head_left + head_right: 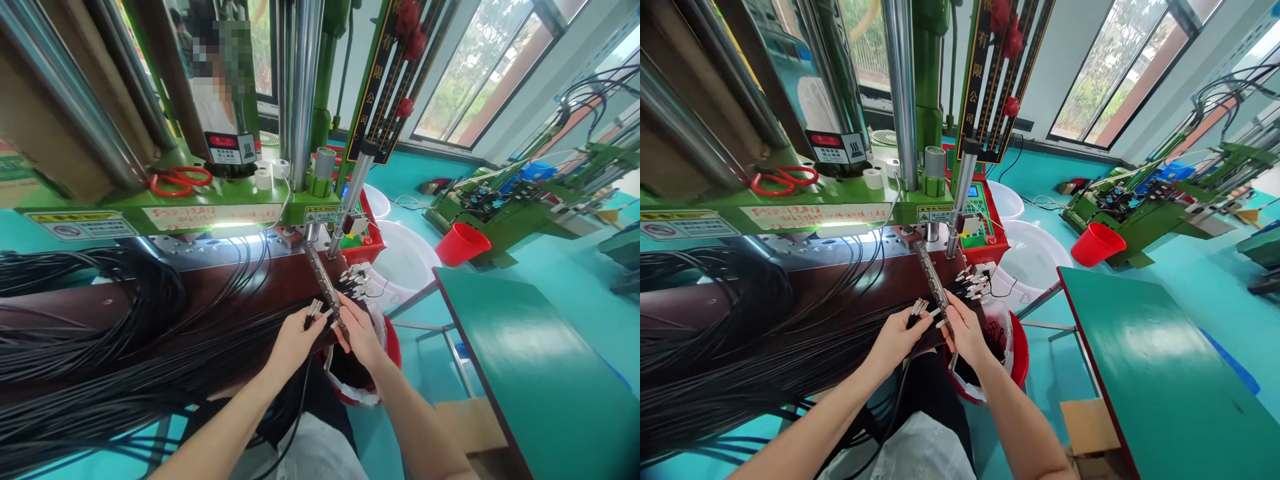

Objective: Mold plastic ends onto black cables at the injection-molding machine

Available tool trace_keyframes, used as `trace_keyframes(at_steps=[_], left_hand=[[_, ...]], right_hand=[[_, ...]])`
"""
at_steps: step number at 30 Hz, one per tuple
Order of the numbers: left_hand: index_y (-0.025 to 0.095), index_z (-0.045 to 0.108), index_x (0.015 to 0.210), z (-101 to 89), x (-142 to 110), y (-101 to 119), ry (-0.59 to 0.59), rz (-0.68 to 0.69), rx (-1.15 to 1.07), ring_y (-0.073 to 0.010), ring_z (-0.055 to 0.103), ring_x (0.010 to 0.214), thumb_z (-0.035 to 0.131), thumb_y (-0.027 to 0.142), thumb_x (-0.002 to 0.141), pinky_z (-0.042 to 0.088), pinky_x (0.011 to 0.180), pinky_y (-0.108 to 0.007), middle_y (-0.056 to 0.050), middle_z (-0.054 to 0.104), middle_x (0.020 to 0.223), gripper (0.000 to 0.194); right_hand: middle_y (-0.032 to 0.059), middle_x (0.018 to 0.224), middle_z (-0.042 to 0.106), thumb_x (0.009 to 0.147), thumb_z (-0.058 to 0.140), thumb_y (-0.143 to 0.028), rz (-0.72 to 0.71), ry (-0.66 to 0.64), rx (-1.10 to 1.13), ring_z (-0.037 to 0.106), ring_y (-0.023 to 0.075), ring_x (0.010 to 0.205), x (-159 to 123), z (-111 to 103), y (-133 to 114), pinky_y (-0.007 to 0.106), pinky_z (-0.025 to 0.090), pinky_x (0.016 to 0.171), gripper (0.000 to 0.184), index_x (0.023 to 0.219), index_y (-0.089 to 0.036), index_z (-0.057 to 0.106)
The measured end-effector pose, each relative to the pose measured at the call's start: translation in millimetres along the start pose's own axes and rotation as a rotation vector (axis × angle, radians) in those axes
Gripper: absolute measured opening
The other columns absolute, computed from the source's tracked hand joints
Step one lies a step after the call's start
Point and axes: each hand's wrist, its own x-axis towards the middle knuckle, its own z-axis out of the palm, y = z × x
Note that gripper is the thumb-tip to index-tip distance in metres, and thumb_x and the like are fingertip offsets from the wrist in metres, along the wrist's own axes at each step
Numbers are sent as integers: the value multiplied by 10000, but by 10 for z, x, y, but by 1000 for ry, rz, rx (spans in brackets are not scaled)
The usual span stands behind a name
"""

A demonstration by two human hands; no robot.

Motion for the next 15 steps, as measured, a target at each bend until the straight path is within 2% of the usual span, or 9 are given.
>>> trace_keyframes(at_steps=[6,11,15], left_hand=[[154,536,625,-4,-3,-19,-21,-30,-21,-95,411,511,569,382,684,325,535,-207,47,489,534,238],[159,485,606,-17,-16,-29,-17,-8,-14,-85,394,499,570,373,699,314,513,-206,48,463,533,248],[161,519,703,-35,-48,37,18,-26,-72,-82,384,437,494,419,760,309,465,-205,59,423,480,266]], right_hand=[[-60,509,469,864,416,-427,23,-24,-85,359,41,306,-4,-5,21,158,246,293,506,1308,-184,410],[-62,510,456,860,411,-412,22,5,-211,360,39,321,-25,51,29,156,267,309,522,1327,-180,388],[-59,517,463,865,416,-410,21,0,-145,356,37,314,-22,40,26,155,257,298,506,1319,-188,398]])
